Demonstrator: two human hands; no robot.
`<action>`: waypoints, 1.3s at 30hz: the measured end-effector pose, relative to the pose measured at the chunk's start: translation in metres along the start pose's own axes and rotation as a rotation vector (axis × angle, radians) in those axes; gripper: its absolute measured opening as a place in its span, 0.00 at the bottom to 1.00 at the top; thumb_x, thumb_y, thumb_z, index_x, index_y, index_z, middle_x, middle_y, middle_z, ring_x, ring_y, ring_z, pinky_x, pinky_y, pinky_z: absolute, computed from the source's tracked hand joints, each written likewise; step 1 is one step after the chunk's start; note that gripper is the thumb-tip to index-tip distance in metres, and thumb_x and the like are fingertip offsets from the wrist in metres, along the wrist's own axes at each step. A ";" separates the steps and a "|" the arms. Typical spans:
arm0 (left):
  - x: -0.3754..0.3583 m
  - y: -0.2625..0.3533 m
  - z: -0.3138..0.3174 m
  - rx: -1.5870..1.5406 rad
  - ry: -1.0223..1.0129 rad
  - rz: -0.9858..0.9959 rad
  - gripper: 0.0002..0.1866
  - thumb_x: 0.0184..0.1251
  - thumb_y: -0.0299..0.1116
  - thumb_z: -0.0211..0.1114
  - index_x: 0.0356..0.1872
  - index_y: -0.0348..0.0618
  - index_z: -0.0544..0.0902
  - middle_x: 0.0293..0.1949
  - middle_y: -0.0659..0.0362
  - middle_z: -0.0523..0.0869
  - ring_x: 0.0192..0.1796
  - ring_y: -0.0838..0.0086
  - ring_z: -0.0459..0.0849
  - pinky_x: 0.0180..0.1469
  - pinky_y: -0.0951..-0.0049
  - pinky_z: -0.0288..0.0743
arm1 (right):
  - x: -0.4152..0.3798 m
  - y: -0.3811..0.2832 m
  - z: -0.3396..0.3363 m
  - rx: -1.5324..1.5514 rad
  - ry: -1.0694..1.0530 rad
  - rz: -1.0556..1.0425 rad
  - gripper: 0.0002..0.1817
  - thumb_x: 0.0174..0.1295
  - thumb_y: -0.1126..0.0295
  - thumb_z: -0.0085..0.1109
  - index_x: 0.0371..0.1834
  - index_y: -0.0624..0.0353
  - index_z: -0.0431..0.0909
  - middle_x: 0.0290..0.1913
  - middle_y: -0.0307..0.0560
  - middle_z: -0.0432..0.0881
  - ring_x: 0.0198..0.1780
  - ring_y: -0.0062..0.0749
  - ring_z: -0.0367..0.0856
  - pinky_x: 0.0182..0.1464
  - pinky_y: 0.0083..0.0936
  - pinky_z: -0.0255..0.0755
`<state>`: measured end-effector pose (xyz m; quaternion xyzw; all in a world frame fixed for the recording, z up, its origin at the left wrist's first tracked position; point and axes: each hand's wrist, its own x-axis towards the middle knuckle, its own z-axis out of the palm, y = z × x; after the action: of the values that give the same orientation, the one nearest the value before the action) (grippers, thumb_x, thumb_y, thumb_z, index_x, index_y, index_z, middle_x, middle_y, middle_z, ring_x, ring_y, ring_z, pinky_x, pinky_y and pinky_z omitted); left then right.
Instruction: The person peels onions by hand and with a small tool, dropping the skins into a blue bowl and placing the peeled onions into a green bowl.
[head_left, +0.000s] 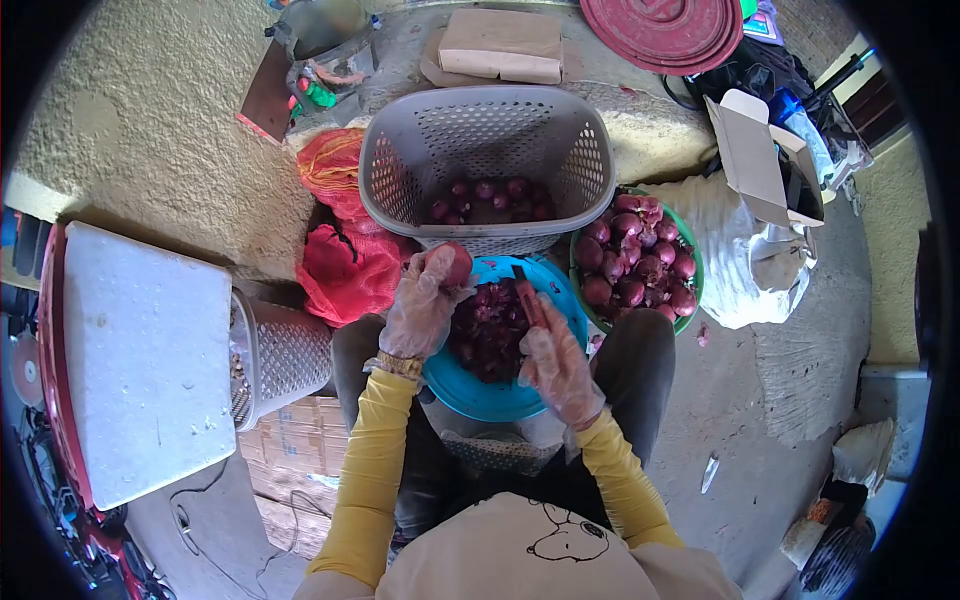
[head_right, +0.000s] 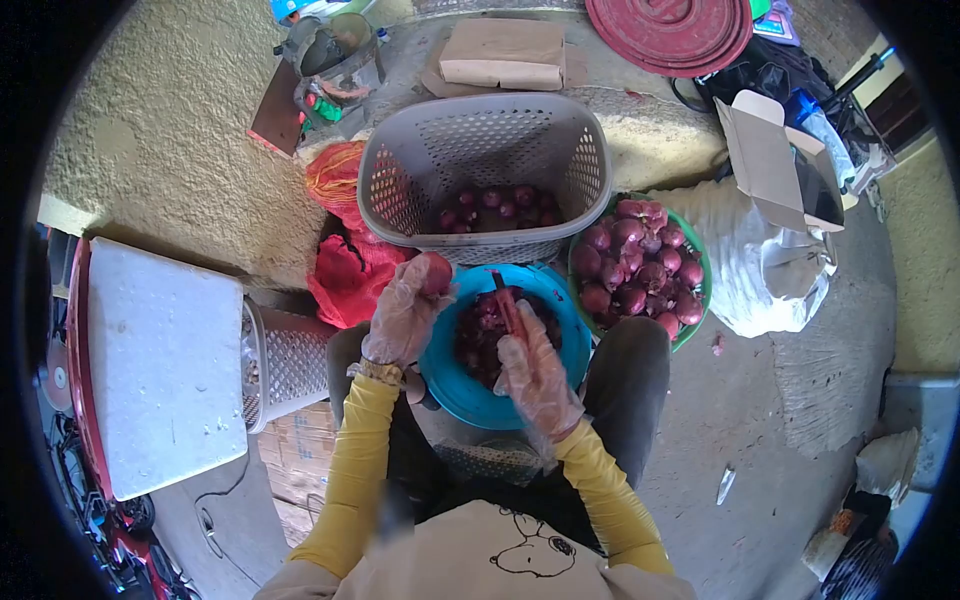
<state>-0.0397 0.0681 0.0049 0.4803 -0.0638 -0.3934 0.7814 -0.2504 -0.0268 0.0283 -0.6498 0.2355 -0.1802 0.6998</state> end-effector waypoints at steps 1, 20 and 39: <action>0.002 -0.001 -0.002 -0.171 0.009 -0.021 0.21 0.80 0.47 0.66 0.62 0.43 0.77 0.52 0.53 0.84 0.52 0.63 0.86 0.57 0.62 0.86 | 0.003 -0.006 -0.003 0.294 -0.005 0.148 0.35 0.83 0.59 0.51 0.86 0.61 0.53 0.43 0.39 0.78 0.28 0.21 0.75 0.31 0.23 0.75; 0.081 0.005 0.017 -0.575 -0.101 -0.315 0.32 0.84 0.55 0.57 0.69 0.34 0.73 0.66 0.38 0.75 0.66 0.41 0.77 0.66 0.31 0.77 | 0.164 -0.064 -0.037 -1.007 -0.242 -0.200 0.36 0.57 0.39 0.75 0.53 0.62 0.83 0.39 0.60 0.85 0.46 0.58 0.86 0.52 0.46 0.79; 0.089 0.000 0.034 -0.596 -0.307 -0.311 0.30 0.85 0.51 0.57 0.67 0.31 0.76 0.57 0.43 0.87 0.51 0.52 0.89 0.56 0.56 0.86 | 0.190 -0.015 -0.053 -1.000 -0.131 -0.227 0.29 0.56 0.46 0.78 0.48 0.58 0.84 0.38 0.55 0.88 0.40 0.54 0.86 0.46 0.42 0.79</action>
<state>0.0051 -0.0163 -0.0020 0.1707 0.0108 -0.5764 0.7990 -0.1227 -0.1780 0.0230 -0.9362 0.1766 -0.0795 0.2932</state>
